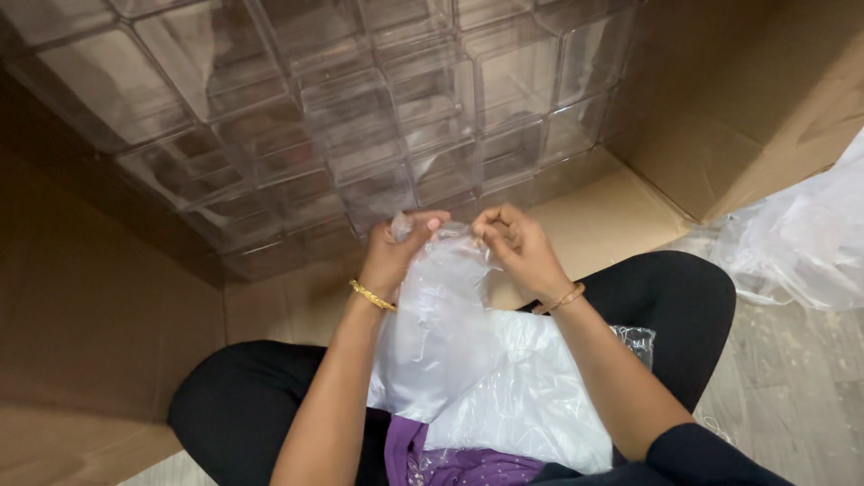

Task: The person sits inside a large cardboard box and unwraps clear plastic storage boxes from white plastic bags one at a time, placing the unwrapped boxes onto a stack of similar boxes in front of them and setting the empty bags aside.

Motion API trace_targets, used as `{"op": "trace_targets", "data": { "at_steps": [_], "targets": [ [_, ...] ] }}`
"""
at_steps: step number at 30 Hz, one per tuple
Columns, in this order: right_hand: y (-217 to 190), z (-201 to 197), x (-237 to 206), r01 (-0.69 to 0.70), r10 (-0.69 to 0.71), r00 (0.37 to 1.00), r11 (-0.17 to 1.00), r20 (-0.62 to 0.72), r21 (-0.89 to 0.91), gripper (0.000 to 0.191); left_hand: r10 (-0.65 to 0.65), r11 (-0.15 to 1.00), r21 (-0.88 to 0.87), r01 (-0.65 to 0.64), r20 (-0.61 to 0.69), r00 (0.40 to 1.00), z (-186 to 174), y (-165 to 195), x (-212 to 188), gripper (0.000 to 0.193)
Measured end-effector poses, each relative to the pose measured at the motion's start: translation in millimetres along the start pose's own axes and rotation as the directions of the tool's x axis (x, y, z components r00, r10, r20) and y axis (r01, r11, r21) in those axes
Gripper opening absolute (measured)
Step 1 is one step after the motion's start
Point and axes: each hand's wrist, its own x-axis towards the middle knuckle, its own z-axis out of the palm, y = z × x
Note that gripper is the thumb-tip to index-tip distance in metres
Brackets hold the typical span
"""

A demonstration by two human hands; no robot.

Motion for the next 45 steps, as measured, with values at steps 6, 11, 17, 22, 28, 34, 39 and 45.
{"op": "trace_targets", "data": {
  "at_steps": [6,11,17,22,28,34,39,45],
  "targets": [
    [11,1,2,-0.135,0.154,0.988,0.867,0.001,0.48,0.015,-0.059,0.967,-0.239,0.088,0.124,0.99,-2,5,-4,0.028],
    [-6,-21,11,-0.217,0.12,0.975,0.686,0.186,0.695,0.035,-0.183,0.91,-0.368,0.191,0.058,0.982,-22,40,0,0.019],
    [-70,-36,74,0.035,-0.1,0.994,0.658,0.042,0.752,0.004,0.378,0.784,0.519,-0.34,0.035,0.925,-19,93,38,0.019],
    [-96,-22,137,0.289,-0.357,0.925,0.883,-0.13,-0.371,0.023,0.577,0.357,0.898,-0.256,0.004,0.817,-3,121,66,0.038],
    [-98,-3,109,0.447,-0.667,0.745,0.486,0.012,-0.751,0.053,0.584,0.258,0.952,-0.163,-0.019,0.812,8,118,68,0.051],
    [-95,-1,77,0.356,-0.594,0.779,0.681,-0.199,-0.639,0.042,0.498,0.532,0.797,-0.286,-0.021,0.867,13,124,64,0.052],
    [-80,-9,77,0.47,-0.486,0.824,0.873,-0.29,-0.128,0.019,0.726,0.552,0.501,-0.666,0.103,0.679,10,129,42,0.029],
    [-54,17,125,0.403,-0.399,0.904,0.915,-0.152,-0.005,0.016,0.673,0.659,0.445,-0.606,0.011,0.74,-26,132,24,0.015]
  ]
}}
